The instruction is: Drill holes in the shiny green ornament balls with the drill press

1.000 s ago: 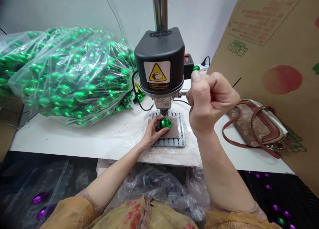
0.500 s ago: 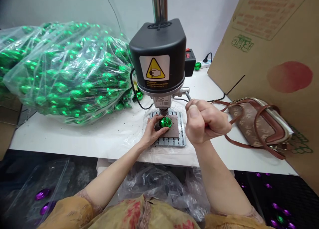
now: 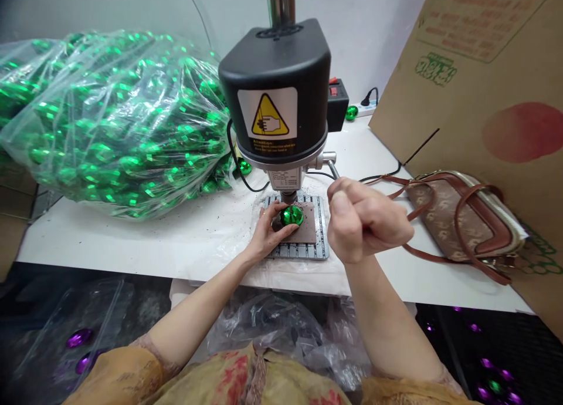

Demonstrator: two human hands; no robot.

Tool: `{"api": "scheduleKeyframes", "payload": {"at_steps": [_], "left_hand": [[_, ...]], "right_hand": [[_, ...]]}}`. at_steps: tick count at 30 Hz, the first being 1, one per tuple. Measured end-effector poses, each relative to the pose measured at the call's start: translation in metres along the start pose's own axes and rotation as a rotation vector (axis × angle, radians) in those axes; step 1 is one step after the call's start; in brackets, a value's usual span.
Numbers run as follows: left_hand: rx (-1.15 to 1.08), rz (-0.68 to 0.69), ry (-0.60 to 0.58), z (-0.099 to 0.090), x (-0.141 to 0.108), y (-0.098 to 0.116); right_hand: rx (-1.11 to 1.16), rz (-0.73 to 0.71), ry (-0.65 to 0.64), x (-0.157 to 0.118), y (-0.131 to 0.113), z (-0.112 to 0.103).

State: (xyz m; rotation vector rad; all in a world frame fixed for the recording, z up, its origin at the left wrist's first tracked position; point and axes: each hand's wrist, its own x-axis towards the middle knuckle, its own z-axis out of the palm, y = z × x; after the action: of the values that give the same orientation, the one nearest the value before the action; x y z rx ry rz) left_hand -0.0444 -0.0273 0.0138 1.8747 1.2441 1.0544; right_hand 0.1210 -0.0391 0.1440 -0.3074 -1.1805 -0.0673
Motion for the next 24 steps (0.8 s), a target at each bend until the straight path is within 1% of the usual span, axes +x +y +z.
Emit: {"api": "scheduleKeyframes", "payload": {"at_steps": [1, 2, 3, 5, 7, 9, 10, 11, 12, 13, 14, 15, 16, 17, 18, 19, 20, 21, 22, 23, 24], "left_hand": [[-0.005, 0.0, 0.004, 0.0, 0.001, 0.0], [-0.012, 0.003, 0.009, 0.0, 0.002, 0.0], [-0.02, 0.011, 0.018, 0.0, 0.002, 0.001], [-0.023, 0.039, 0.068, 0.0, 0.001, 0.004], [0.003, 0.096, 0.197, -0.001, -0.009, 0.006], [0.031, 0.233, 0.337, -0.001, -0.029, 0.008], [0.043, 0.336, 0.366, 0.0, -0.043, 0.007], [0.061, 0.461, 0.355, 0.001, -0.06, 0.006], [0.092, 0.59, 0.298, 0.002, -0.077, 0.003], [0.144, 0.707, 0.196, 0.004, -0.095, 0.0], [0.218, 0.801, 0.058, 0.006, -0.111, -0.003], [0.309, 0.854, -0.112, 0.008, -0.126, -0.008], [0.405, 0.863, -0.293, 0.01, -0.139, -0.012], [0.485, 0.826, -0.47, 0.011, -0.149, -0.016], [0.54, 0.748, -0.61, 0.011, -0.157, -0.019], [0.559, 0.653, -0.691, 0.011, -0.163, -0.023], [0.533, 0.558, -0.716, 0.008, -0.167, -0.025], [0.464, 0.48, -0.688, 0.003, -0.168, -0.027], [0.367, 0.43, -0.615, -0.004, -0.168, -0.028], [0.262, 0.403, -0.494, -0.013, -0.164, -0.028], [0.174, 0.37, -0.318, -0.025, -0.156, -0.028]], "right_hand": [[-0.002, 0.087, 0.069, 0.009, -0.004, 0.006], [-0.007, 0.221, 0.122, 0.02, -0.006, 0.012], [-0.012, 0.327, 0.134, 0.032, -0.008, 0.018], [-0.062, 0.391, 0.145, 0.054, -0.009, 0.026], [-0.079, 0.461, 0.107, 0.069, -0.006, 0.03], [-0.075, 0.492, 0.076, 0.076, -0.002, 0.031], [-0.066, 0.482, 0.07, 0.077, 0.001, 0.03], [-0.054, 0.462, 0.069, 0.077, 0.003, 0.029], [-0.043, 0.441, 0.069, 0.076, 0.005, 0.029], [-0.034, 0.423, 0.07, 0.074, 0.006, 0.028], [-0.029, 0.414, 0.072, 0.073, 0.007, 0.028], [-0.027, 0.413, 0.075, 0.072, 0.007, 0.028], [-0.027, 0.417, 0.08, 0.071, 0.007, 0.028], [-0.028, 0.424, 0.084, 0.071, 0.006, 0.028], [-0.03, 0.435, 0.085, 0.071, 0.006, 0.028], [-0.034, 0.447, 0.085, 0.071, 0.005, 0.028], [-0.034, 0.454, 0.086, 0.072, 0.004, 0.028], [-0.034, 0.46, 0.084, 0.072, 0.004, 0.028], [-0.029, 0.46, 0.087, 0.072, 0.004, 0.028], [-0.021, 0.453, 0.092, 0.072, 0.004, 0.028], [-0.013, 0.447, 0.094, 0.072, 0.004, 0.027]]}}
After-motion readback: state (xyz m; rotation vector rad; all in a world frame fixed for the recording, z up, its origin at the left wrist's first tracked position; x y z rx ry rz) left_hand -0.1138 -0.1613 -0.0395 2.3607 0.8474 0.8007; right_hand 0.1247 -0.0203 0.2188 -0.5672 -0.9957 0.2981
